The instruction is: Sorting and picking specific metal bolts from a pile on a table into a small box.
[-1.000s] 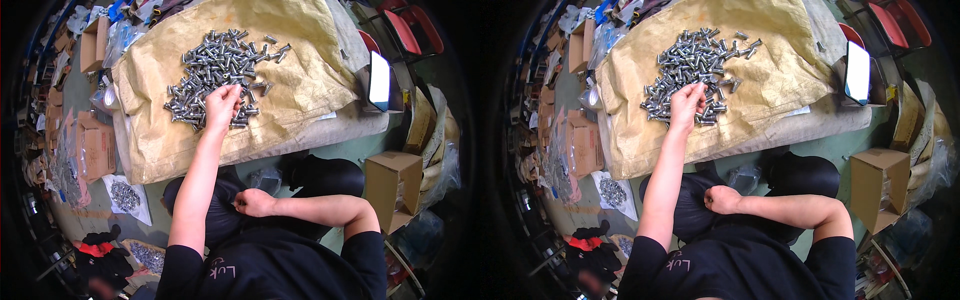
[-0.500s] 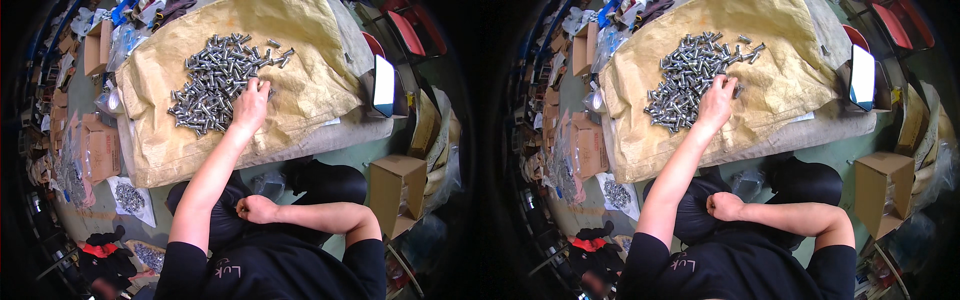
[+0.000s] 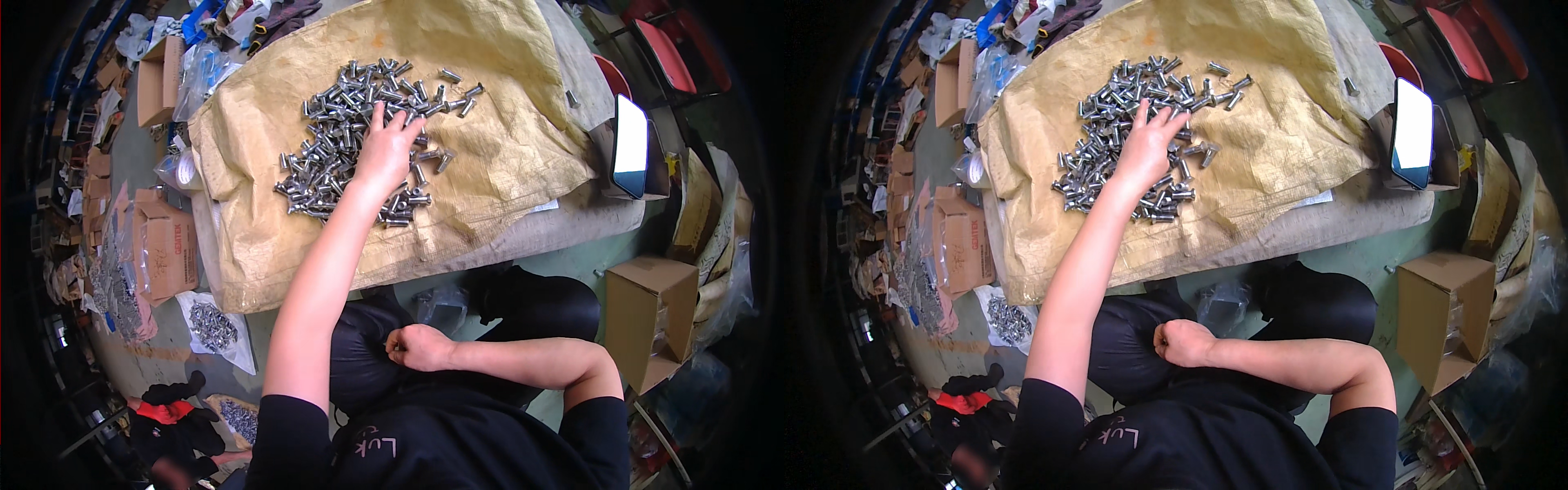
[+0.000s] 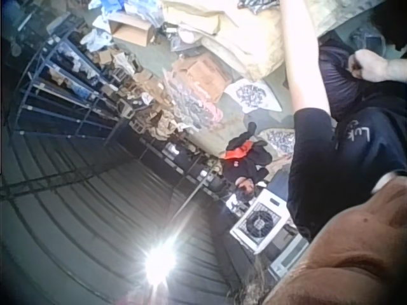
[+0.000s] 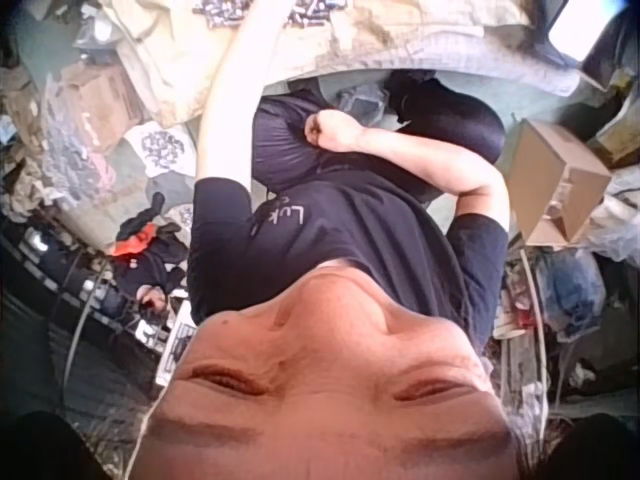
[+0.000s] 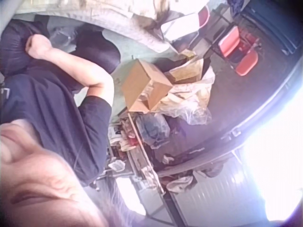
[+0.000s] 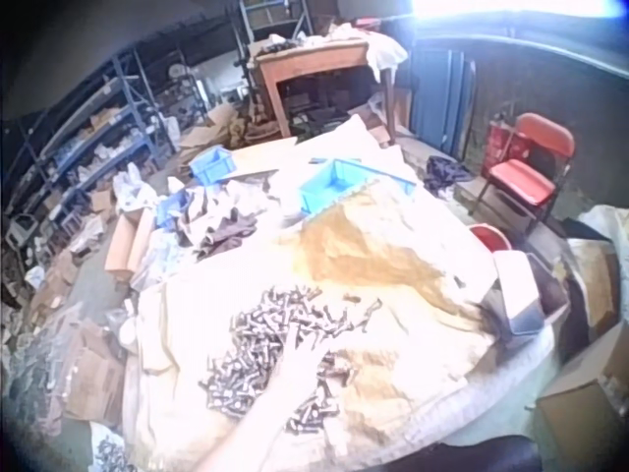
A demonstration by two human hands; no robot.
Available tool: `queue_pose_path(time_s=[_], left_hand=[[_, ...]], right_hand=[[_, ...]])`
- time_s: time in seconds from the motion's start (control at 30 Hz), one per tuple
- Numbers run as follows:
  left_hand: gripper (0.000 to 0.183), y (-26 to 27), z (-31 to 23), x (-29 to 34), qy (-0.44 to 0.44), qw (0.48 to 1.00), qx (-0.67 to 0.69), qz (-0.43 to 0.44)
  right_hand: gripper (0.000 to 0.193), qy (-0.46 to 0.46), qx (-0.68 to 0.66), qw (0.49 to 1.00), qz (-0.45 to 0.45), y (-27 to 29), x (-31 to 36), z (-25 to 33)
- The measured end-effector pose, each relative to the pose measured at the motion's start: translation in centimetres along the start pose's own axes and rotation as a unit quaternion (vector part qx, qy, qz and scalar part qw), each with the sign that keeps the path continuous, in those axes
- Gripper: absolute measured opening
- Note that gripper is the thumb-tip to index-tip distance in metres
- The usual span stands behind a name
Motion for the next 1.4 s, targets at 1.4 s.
queue_pose_path(time_s=[1.4], left_hand=[[0.017, -2.7, -5.0, -10.1, -0.032, 0.997, -0.057, 0.046]], right_hand=[[0.021, 0.036, -0.002, 0.999, -0.024, 0.9, 0.1, 1.0]])
Point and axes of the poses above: each hand's wrist, its own x-axis away from the middle knuckle, its own y-axis out of the back of the hand, z = x × y, the point moved 6 cm from there along -x, towards the middle knuckle, and after that the axes turned 2 degrees about y, right-handed, at the moved point
